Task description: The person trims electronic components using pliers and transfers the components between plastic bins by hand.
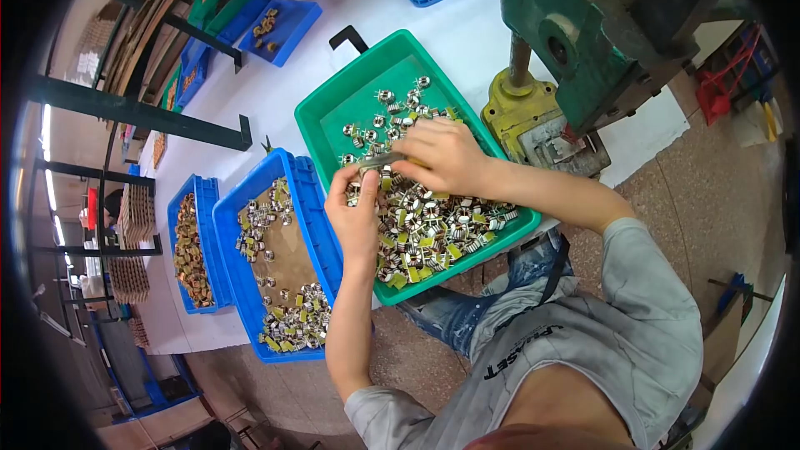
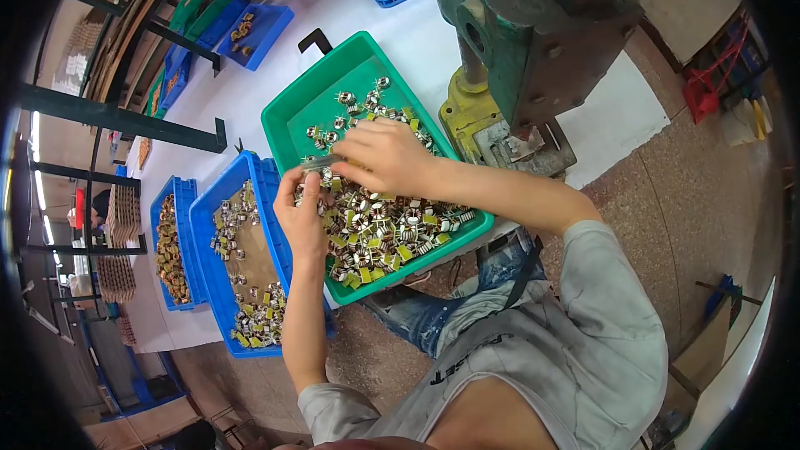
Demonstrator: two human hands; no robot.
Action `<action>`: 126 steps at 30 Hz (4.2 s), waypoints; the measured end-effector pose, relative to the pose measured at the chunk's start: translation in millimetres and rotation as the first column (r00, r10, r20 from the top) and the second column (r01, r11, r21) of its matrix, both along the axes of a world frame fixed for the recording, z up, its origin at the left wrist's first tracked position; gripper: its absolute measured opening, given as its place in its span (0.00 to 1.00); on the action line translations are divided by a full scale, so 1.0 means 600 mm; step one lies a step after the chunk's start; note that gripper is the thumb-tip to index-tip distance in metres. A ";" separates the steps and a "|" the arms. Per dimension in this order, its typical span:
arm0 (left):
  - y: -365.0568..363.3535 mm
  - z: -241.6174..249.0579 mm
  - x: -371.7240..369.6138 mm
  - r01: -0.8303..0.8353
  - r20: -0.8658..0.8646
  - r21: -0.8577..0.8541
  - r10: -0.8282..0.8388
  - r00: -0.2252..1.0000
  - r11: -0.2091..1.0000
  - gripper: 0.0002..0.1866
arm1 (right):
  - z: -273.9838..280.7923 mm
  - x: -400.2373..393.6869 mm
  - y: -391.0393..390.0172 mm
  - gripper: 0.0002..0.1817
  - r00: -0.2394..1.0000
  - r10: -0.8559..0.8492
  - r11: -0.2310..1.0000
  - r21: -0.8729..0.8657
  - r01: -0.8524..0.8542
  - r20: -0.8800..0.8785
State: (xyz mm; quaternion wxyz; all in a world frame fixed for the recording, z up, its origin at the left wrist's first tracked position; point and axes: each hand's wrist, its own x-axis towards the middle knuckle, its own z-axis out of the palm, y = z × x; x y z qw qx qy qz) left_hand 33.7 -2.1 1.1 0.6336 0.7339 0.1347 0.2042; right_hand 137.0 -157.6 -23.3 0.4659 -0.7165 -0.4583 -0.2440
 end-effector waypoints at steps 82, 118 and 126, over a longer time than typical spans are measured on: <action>0.023 -0.021 -0.024 0.147 0.118 0.392 -0.208 0.971 0.908 0.12 | 0.027 -0.010 -0.020 0.09 0.622 0.360 0.869 0.007 -0.495 -0.695; 0.007 0.008 -0.016 0.123 0.080 0.293 -0.152 0.985 0.948 0.19 | 0.001 -0.033 0.002 0.08 0.926 0.278 0.946 -0.092 -0.310 -0.256; 0.017 0.001 -0.025 0.213 -0.074 0.177 -0.203 0.976 0.961 0.10 | 0.003 -0.024 0.001 0.07 0.965 0.205 0.979 0.035 -0.202 -0.164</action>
